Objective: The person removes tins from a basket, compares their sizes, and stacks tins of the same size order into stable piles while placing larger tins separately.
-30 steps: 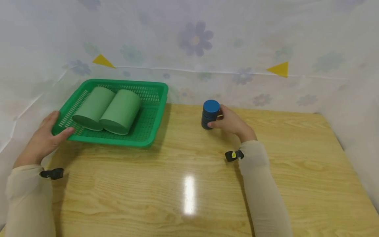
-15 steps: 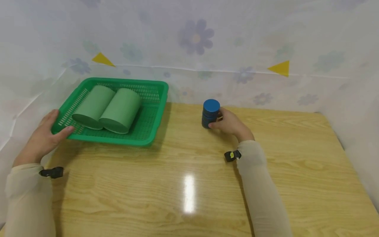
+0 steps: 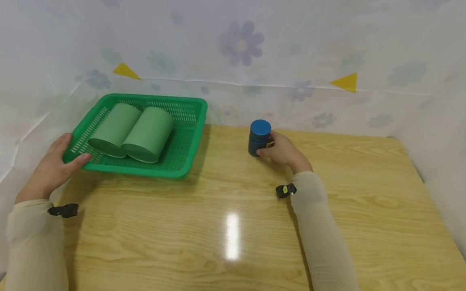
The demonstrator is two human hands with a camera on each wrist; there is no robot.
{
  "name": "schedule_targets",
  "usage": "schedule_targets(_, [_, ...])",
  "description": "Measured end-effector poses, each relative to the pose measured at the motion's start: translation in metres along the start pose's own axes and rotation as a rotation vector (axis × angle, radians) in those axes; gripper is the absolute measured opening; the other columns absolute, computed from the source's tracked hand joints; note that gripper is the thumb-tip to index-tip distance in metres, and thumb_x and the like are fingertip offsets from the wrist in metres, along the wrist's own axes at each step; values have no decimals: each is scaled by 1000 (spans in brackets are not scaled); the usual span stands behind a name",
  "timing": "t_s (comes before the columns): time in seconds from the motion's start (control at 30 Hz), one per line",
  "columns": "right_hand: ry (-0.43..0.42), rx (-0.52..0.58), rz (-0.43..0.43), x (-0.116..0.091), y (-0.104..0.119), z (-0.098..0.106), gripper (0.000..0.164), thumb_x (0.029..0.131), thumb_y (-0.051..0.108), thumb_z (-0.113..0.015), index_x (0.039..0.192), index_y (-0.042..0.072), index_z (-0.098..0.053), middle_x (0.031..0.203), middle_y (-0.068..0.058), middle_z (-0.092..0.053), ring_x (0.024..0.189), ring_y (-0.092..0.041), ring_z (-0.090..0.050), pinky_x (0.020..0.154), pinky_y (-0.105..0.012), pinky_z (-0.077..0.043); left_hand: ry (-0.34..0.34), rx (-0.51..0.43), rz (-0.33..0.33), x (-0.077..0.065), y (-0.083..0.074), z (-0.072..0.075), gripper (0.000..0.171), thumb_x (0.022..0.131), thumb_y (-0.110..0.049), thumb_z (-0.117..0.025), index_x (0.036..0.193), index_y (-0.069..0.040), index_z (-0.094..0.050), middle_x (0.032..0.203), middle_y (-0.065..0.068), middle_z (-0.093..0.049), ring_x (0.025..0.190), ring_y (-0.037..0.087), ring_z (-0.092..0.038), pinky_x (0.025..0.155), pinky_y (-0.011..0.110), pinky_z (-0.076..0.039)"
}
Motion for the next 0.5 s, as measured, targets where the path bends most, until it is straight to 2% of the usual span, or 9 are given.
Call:
schedule_targets(0.3, [5,23,-1,-1,0,0,74,96,30,-73,153,2,-35,142,-23,-49,127,-42,-50,102,-58,-43,2,2,-2,0,0,-1,91,105,-41,-52,160,-1,8,164,24,14,148,51,9,114,70,-2])
schedule_targets(0.5, [-11,70,84,-5,8,5,84,93,30,-76,157,7,-28,147,-22,-44,130,-43,-48,103,-60,-42,6,-6,-2,1,0,0,91,105,-41,-52,160,-2,9,165,23,15,147,52,9,113,71,-2])
Point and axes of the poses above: each hand's wrist, its own x-axis towards the middle knuckle, its own z-axis out of the back of the hand, y = z × x, the point moved 5 cm from there along x, towards the middle knuckle
